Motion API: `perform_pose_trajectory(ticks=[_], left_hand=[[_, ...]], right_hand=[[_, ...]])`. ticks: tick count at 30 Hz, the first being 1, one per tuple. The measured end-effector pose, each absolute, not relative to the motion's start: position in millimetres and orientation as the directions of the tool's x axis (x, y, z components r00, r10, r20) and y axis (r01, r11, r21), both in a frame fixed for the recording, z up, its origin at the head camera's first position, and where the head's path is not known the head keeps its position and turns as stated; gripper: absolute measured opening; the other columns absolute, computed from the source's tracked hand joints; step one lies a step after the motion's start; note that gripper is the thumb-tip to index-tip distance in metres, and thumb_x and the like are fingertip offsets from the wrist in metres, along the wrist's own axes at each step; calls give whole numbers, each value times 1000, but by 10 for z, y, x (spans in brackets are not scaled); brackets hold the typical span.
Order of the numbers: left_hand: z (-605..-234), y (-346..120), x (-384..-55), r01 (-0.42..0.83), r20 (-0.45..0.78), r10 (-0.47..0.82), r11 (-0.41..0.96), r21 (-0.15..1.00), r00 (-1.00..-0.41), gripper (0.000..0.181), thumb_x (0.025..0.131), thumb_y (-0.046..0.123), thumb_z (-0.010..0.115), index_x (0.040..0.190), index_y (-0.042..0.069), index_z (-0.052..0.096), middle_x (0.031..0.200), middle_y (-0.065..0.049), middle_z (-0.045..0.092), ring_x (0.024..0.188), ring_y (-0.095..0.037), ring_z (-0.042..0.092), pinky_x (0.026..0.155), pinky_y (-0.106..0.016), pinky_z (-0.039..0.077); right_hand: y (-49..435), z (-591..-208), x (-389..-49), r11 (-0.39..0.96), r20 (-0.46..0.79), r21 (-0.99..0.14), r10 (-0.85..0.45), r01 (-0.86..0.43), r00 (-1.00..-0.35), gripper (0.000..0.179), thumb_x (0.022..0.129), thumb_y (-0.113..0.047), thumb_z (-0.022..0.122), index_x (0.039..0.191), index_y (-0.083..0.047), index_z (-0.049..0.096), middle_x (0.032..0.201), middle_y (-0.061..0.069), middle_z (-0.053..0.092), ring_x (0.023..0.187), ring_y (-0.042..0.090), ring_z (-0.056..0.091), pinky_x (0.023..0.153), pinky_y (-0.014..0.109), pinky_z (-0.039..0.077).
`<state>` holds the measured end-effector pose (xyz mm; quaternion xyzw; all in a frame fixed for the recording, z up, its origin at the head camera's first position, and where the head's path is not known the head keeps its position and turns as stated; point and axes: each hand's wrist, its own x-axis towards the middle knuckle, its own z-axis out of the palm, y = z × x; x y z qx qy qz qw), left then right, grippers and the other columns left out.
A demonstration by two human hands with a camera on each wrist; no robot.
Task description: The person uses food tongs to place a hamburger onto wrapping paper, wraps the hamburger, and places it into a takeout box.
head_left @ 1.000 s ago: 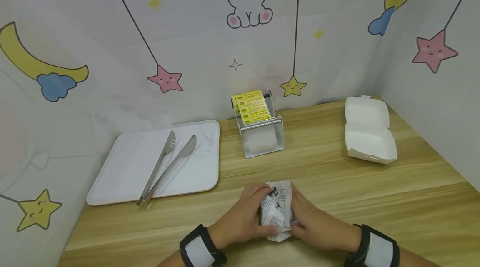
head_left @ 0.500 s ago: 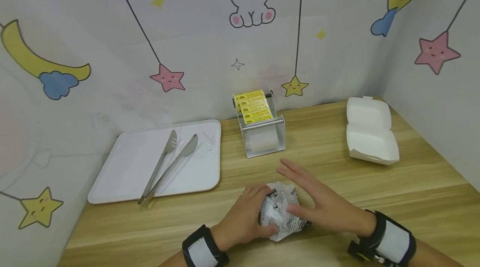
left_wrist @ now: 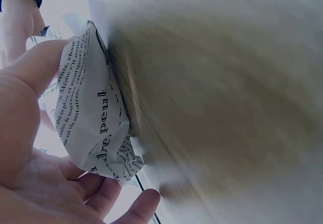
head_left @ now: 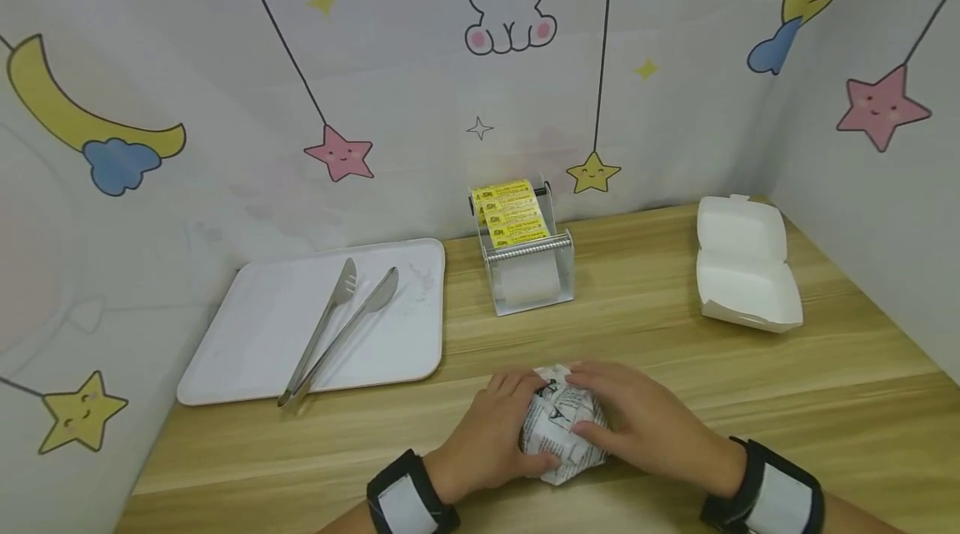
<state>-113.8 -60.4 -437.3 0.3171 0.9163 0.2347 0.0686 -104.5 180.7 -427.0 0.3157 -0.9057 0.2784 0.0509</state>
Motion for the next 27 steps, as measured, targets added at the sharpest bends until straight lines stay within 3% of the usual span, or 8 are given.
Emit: perform_pose_trajectory(ticks=[6, 14, 20, 27], left_hand=[[-4368, -608, -1136, 548, 17, 614, 692, 470, -789, 82, 82, 43, 84, 145, 9, 46, 145, -4, 48, 136, -20, 39, 104, -44, 44], [-4349, -610, -1135, 549, 6, 614, 702, 454, -790, 83, 81, 45, 85, 145, 9, 46, 154, -10, 42, 140, -23, 38, 106, -48, 44], [-4337, -607, -1138, 540, -8, 608, 711, 450, -794, 84, 80, 46, 85, 145, 9, 47, 152, -8, 46, 139, -22, 41, 105, -48, 44], [-4334, -606, -1130, 528, -12, 602, 711, 464, -799, 84, 80, 46, 86, 145, 9, 47, 151, -7, 47, 139, -21, 41, 105, -48, 44]], right_hand=[[1858, -4304, -1022, 670, 232, -479, -527, -568, -817, 53, 88, -26, 78, 136, -11, 62, 137, 6, 63, 125, 26, 60, 102, 49, 49], [1918, -4321, -996, 649, 199, -552, -508, -524, -838, 48, 93, -25, 75, 137, -13, 60, 139, 5, 63, 126, 26, 60, 102, 50, 49], [1942, -4347, -1023, 606, 184, -637, -482, -477, -857, 36, 91, -25, 77, 120, -20, 56, 136, 3, 64, 118, 25, 64, 95, 49, 53], [1969, -4361, -1030, 595, 173, -638, -508, -489, -844, 29, 94, -35, 75, 95, -25, 47, 146, 8, 57, 131, 31, 56, 102, 54, 47]])
